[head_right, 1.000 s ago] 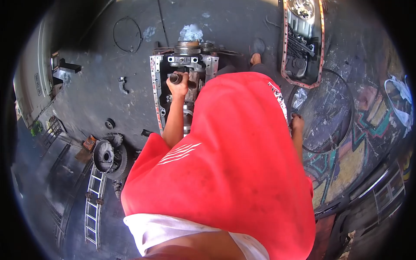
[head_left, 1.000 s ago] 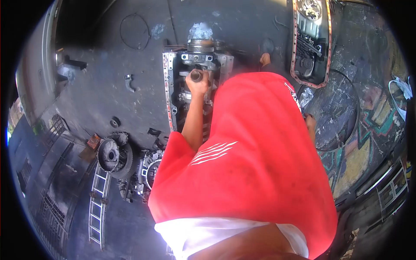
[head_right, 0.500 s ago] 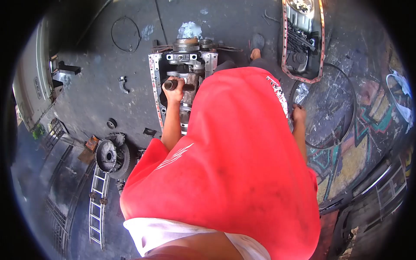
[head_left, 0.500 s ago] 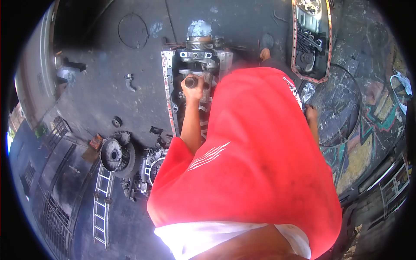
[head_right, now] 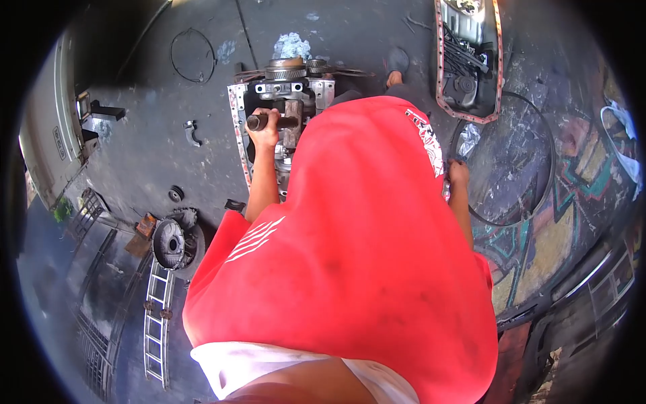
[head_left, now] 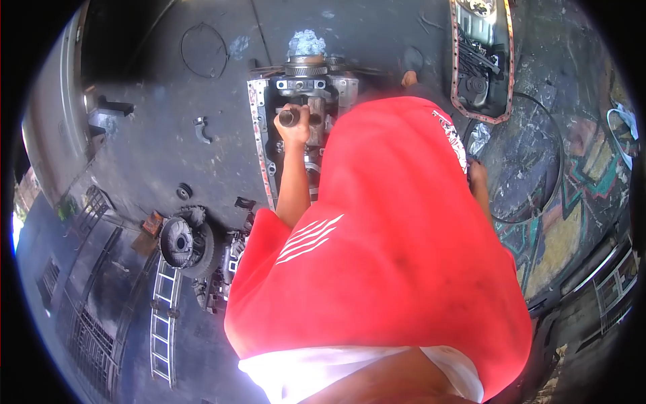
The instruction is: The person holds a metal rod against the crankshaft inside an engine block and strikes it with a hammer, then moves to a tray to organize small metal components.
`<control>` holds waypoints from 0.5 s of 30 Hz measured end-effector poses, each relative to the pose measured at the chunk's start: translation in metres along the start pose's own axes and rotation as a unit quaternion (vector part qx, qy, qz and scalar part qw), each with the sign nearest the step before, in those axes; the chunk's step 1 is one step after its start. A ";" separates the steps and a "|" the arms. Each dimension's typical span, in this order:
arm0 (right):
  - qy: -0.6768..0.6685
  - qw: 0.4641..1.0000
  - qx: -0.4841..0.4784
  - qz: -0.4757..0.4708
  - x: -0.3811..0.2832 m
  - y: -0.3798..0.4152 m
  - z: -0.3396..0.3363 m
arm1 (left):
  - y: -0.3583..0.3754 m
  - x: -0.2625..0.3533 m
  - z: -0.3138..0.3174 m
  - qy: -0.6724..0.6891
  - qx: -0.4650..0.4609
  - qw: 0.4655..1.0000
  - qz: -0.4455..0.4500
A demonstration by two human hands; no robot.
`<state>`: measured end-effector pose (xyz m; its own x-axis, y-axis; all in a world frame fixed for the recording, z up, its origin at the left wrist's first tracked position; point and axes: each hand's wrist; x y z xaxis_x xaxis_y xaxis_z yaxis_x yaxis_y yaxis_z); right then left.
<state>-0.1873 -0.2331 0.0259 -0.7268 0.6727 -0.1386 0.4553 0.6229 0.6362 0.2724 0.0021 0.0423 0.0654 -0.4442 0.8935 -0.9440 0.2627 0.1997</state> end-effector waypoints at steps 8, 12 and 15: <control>-0.028 0.998 -0.030 -0.045 -0.039 -0.003 0.006 | 0.026 -0.031 -0.014 0.014 0.022 1.000 0.013; 0.001 0.997 -0.023 -0.068 -0.050 0.001 -0.002 | 0.027 -0.024 -0.021 0.011 0.031 0.999 -0.018; 0.016 0.997 -0.010 -0.080 -0.067 0.010 -0.011 | 0.026 -0.023 -0.020 0.020 0.005 1.000 -0.006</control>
<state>-0.1392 -0.2765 0.0501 -0.8052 0.5522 -0.2164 0.3216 0.7131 0.6229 0.2523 0.0363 0.0345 0.0894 -0.4117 0.9069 -0.9464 0.2486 0.2061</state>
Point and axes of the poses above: each hand's wrist, its own y-axis away from the middle knuckle, its own z-axis out of the palm, x = y × z, and after that the axes turned 9 degrees about x, right-handed
